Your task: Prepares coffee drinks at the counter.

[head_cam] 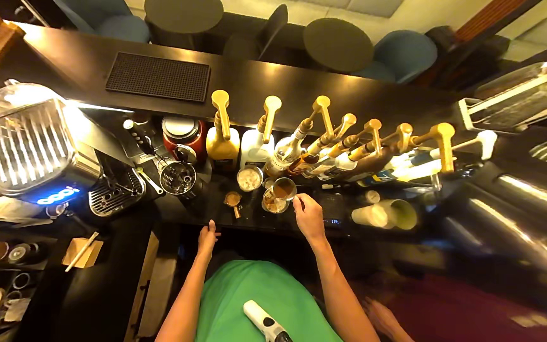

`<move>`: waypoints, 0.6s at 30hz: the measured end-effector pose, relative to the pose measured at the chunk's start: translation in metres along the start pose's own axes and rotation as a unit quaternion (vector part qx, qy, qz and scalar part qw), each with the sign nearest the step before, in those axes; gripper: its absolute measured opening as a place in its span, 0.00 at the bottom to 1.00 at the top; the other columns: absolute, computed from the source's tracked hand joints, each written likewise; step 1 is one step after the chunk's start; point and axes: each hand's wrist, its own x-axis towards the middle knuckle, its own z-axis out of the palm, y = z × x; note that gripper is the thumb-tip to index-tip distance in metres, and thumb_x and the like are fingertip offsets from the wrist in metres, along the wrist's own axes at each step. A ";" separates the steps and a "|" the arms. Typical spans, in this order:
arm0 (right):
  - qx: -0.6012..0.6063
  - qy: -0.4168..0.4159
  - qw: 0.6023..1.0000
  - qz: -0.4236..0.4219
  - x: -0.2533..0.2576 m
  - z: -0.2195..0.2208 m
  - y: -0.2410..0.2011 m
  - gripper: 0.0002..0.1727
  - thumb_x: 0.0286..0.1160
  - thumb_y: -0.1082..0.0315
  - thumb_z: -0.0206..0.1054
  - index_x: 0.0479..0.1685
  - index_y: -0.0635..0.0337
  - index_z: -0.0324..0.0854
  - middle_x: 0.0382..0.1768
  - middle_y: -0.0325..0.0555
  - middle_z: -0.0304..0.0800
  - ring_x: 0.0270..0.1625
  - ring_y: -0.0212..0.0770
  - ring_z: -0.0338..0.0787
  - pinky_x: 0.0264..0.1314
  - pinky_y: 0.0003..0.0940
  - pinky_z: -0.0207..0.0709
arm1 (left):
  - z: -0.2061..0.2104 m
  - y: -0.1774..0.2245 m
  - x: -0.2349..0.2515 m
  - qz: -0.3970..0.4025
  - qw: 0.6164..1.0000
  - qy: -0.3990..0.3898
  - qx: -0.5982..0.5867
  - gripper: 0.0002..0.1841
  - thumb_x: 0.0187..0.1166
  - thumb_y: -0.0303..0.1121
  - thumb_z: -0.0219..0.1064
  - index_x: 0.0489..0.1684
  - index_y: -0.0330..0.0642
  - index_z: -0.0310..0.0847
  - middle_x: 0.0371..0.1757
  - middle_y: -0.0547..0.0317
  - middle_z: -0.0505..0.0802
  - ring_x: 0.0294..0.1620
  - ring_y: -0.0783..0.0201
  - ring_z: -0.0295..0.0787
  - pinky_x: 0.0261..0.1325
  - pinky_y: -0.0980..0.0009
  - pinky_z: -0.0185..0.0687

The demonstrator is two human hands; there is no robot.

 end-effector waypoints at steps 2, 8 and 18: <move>0.013 -0.008 1.000 0.011 -0.002 0.001 0.001 0.17 0.89 0.59 0.56 0.47 0.58 0.90 0.38 0.44 0.91 0.38 0.35 0.89 0.46 0.33 0.85 | 0.000 0.001 0.000 -0.002 1.000 0.001 0.002 0.33 0.94 0.55 0.45 0.72 0.29 0.72 0.59 0.36 0.90 0.54 0.48 0.93 0.58 0.51 0.87; 0.111 -0.065 0.986 0.103 -0.008 0.001 -0.004 0.17 0.91 0.59 0.55 0.48 0.58 0.89 0.32 0.39 0.91 0.30 0.32 0.89 0.38 0.30 0.85 | 0.000 0.001 0.001 -0.005 1.000 0.001 0.007 0.33 0.94 0.55 0.44 0.72 0.28 0.71 0.60 0.35 0.90 0.53 0.48 0.93 0.57 0.51 0.87; 0.183 -0.083 0.966 0.161 -0.014 -0.006 0.000 0.18 0.91 0.60 0.54 0.43 0.59 0.88 0.31 0.39 0.91 0.29 0.33 0.88 0.35 0.30 0.84 | 0.000 0.001 0.002 -0.002 1.000 0.000 0.009 0.33 0.94 0.54 0.44 0.72 0.27 0.71 0.60 0.34 0.89 0.53 0.48 0.93 0.57 0.52 0.88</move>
